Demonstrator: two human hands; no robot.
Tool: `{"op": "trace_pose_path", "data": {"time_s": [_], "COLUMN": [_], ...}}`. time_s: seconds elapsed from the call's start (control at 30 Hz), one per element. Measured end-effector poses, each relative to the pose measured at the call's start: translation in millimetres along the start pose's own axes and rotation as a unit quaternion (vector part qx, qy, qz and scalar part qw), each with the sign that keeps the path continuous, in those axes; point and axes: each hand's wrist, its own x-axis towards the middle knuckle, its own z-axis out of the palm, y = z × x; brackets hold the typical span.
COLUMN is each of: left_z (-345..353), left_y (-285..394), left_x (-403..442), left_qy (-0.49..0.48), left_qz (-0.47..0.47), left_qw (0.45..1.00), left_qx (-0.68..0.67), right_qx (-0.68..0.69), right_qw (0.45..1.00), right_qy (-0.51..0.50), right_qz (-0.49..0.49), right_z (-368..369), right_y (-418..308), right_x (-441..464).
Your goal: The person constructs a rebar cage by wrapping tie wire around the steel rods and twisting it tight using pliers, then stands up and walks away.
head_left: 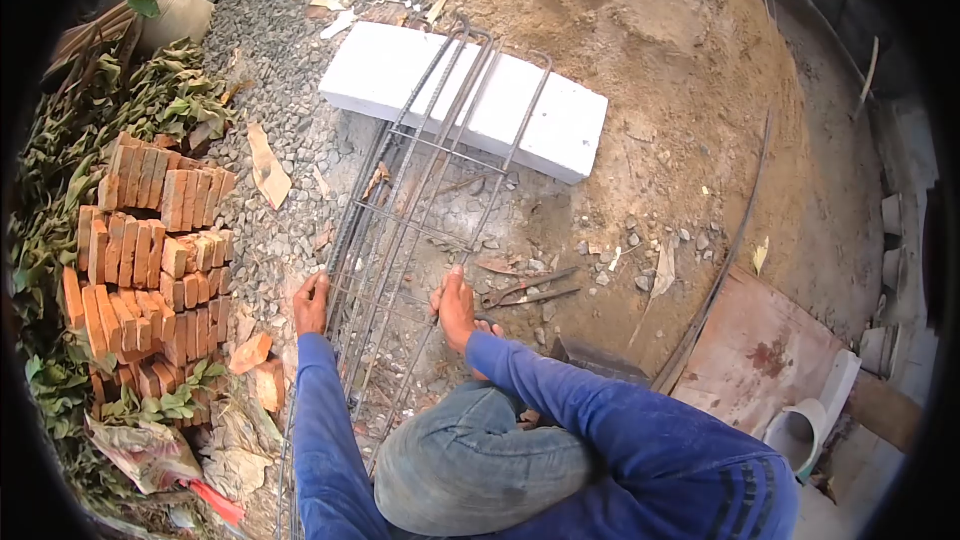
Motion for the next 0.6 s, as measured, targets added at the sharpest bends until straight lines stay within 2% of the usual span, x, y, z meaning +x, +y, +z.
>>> {"op": "trace_pose_path", "data": {"time_s": [0.07, 0.17, 0.27, 0.37, 0.47, 0.53, 0.6], "left_z": [-3.4, -8.1, -6.8, -10.7, -7.4, -10.5, -12.0], "left_y": [1.7, 2.6, 12.0, 6.2, 5.0, 10.0, 13.3], "left_x": [2.1, 4.9, -1.3, 4.6, 1.5, 7.0, 3.4], "left_qy": [-0.013, -0.032, -0.031, -0.045, -0.050, -0.045, -0.054], "left_qz": [-0.001, -0.028, -0.034, -0.041, -0.055, -0.022, -0.080], "left_qw": [1.000, 0.999, 0.999, 0.998, 0.997, 0.999, 0.995], "left_qx": [0.003, 0.019, -0.023, -0.035, -0.035, -0.009, -0.021], "right_qx": [-0.028, 0.016, -0.012, -0.031, 0.010, -0.003, -0.011], "right_qw": [0.999, 1.000, 1.000, 0.999, 1.000, 1.000, 1.000], "right_qy": [0.021, -0.010, -0.009, -0.013, -0.017, -0.020, -0.016], "right_qz": [-0.003, -0.021, -0.003, -0.025, -0.015, -0.014, -0.005], "right_z": [2.7, 3.8, -1.2, -1.6, -3.2, 1.1, -3.8], "right_y": [-3.3, 4.3, 8.6, 11.7, 16.4, 16.2, 18.8], "right_x": [-1.9, -2.0, 3.0, 3.3, 3.7, 11.4, 5.6]}}
